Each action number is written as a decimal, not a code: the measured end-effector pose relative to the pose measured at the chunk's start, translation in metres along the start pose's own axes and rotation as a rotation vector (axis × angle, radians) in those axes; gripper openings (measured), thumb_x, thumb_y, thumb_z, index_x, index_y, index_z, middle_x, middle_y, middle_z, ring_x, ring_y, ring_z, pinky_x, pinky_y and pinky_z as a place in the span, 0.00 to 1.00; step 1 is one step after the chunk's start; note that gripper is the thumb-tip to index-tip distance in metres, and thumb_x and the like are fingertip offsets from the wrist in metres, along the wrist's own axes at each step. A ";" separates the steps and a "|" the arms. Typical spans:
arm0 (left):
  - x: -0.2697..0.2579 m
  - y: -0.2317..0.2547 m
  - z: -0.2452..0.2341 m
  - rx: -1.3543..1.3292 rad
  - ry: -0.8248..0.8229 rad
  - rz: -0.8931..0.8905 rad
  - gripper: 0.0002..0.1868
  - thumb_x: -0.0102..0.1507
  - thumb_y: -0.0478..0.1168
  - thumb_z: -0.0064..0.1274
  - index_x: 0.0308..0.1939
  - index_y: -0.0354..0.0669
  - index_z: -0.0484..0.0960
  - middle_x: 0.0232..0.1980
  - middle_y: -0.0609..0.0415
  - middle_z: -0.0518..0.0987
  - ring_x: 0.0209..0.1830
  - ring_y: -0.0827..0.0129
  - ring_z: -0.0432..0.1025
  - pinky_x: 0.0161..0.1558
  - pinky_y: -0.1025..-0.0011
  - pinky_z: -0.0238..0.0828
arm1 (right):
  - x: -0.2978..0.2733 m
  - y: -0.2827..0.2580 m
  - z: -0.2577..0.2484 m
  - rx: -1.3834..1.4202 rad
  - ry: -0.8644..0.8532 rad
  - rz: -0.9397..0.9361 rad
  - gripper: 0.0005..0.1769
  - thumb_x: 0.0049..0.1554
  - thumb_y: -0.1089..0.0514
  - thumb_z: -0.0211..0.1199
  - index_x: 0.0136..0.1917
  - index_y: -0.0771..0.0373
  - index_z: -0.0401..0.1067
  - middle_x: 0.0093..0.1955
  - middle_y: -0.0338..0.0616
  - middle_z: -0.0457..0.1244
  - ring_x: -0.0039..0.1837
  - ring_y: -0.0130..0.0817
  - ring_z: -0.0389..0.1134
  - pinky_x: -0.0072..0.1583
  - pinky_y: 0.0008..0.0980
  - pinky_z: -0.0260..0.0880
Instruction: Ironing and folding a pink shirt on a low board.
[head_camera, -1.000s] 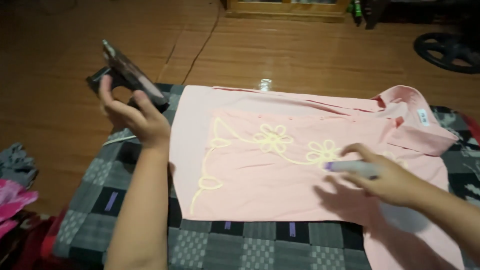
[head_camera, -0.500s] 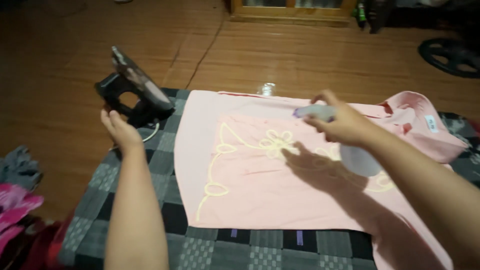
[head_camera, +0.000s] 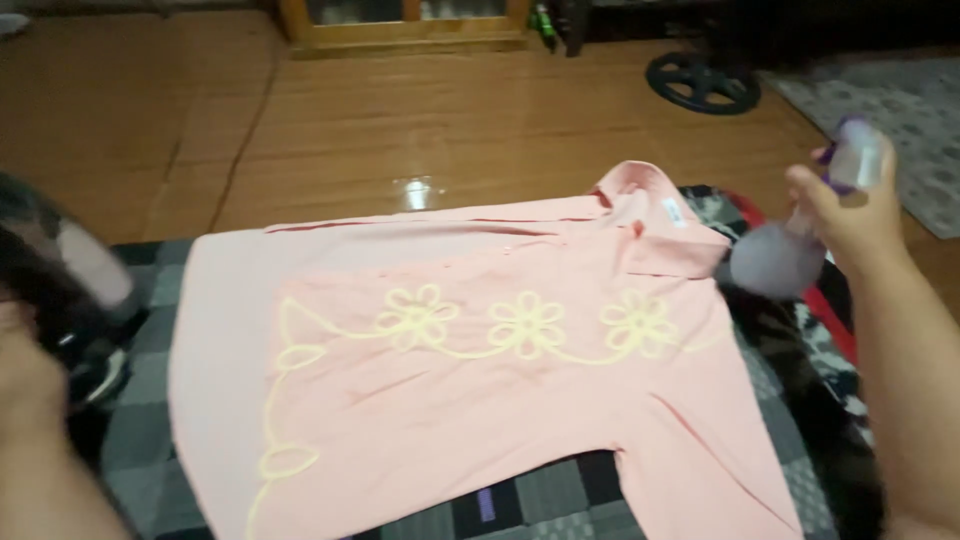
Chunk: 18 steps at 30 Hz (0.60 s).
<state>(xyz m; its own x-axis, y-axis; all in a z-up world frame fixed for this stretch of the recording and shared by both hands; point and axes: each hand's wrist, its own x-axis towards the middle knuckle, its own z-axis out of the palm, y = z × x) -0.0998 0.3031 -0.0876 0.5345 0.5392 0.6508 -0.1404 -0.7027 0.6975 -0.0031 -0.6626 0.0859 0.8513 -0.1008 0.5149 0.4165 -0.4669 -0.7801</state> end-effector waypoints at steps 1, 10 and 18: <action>0.004 -0.030 0.005 0.012 -0.087 -0.207 0.20 0.84 0.46 0.41 0.54 0.29 0.77 0.47 0.43 0.77 0.51 0.53 0.72 0.52 0.55 0.68 | 0.010 0.030 -0.016 0.015 0.109 -0.117 0.42 0.68 0.60 0.70 0.83 0.60 0.45 0.67 0.45 0.57 0.59 0.35 0.68 0.61 0.35 0.73; -0.041 0.094 0.034 0.114 -0.320 0.055 0.21 0.75 0.51 0.52 0.49 0.32 0.80 0.42 0.44 0.78 0.42 0.56 0.74 0.48 0.58 0.70 | 0.030 0.099 0.041 -0.204 0.378 -0.250 0.51 0.66 0.57 0.75 0.85 0.59 0.40 0.78 0.55 0.50 0.76 0.46 0.59 0.74 0.45 0.66; -0.065 0.379 0.062 0.358 -0.734 0.195 0.25 0.62 0.61 0.57 0.45 0.43 0.84 0.39 0.46 0.82 0.38 0.54 0.77 0.43 0.57 0.73 | -0.019 0.100 0.030 -0.454 0.418 -0.261 0.52 0.61 0.55 0.78 0.83 0.68 0.44 0.78 0.62 0.49 0.76 0.56 0.57 0.75 0.49 0.60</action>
